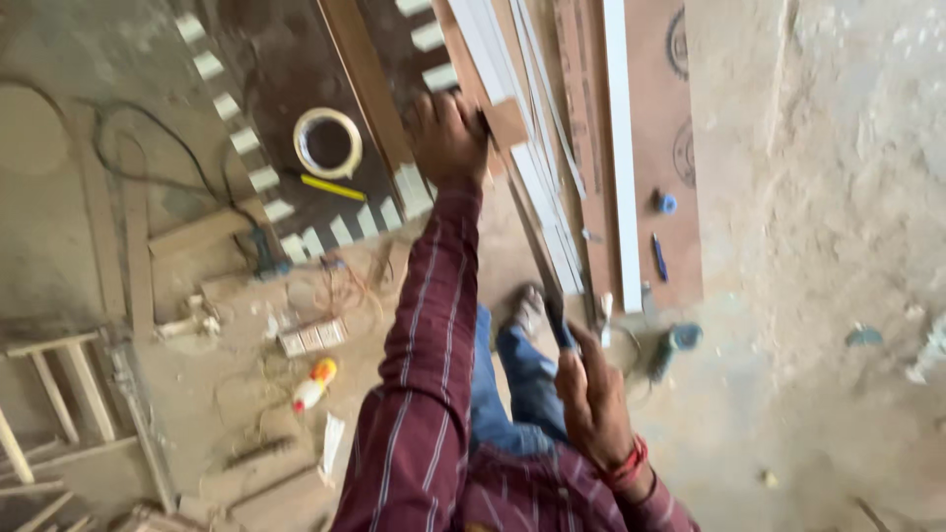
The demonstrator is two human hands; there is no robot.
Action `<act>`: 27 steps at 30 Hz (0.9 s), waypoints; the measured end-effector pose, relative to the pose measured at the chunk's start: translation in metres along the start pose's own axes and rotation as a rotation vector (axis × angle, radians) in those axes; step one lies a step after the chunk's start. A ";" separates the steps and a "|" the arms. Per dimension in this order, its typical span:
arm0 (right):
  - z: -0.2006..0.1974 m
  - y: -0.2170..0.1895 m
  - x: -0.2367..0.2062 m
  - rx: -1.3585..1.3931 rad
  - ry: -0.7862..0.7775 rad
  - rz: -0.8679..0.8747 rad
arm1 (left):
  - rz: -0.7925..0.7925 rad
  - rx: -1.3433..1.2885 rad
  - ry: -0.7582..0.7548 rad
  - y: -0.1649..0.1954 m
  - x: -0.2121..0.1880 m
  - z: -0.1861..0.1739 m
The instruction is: The person marks a small wooden block with a pencil, then uses a hand saw to cut along the marked line. After cutting, they use an angle grinder to smooth the cut edge of the block.
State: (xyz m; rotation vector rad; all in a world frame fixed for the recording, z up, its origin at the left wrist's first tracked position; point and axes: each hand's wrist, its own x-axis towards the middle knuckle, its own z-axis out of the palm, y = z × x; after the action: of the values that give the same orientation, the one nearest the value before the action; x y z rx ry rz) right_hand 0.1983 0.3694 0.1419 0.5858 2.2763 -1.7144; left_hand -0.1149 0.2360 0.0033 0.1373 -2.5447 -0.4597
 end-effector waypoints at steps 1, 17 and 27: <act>0.005 -0.016 0.008 -0.057 -0.006 0.014 | -0.041 -0.015 -0.094 0.000 0.000 -0.001; -0.003 -0.017 -0.044 -0.220 -0.020 0.341 | -0.087 0.010 -0.152 -0.005 -0.003 0.020; 0.057 -0.021 0.164 -0.220 0.014 -0.124 | 0.005 -0.039 -0.172 -0.006 -0.004 0.018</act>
State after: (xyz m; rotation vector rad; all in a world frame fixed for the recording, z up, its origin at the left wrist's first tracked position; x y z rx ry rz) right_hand 0.0398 0.3391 0.0760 0.4203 2.5145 -1.4859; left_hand -0.1207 0.2369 -0.0151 0.0800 -2.7014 -0.5404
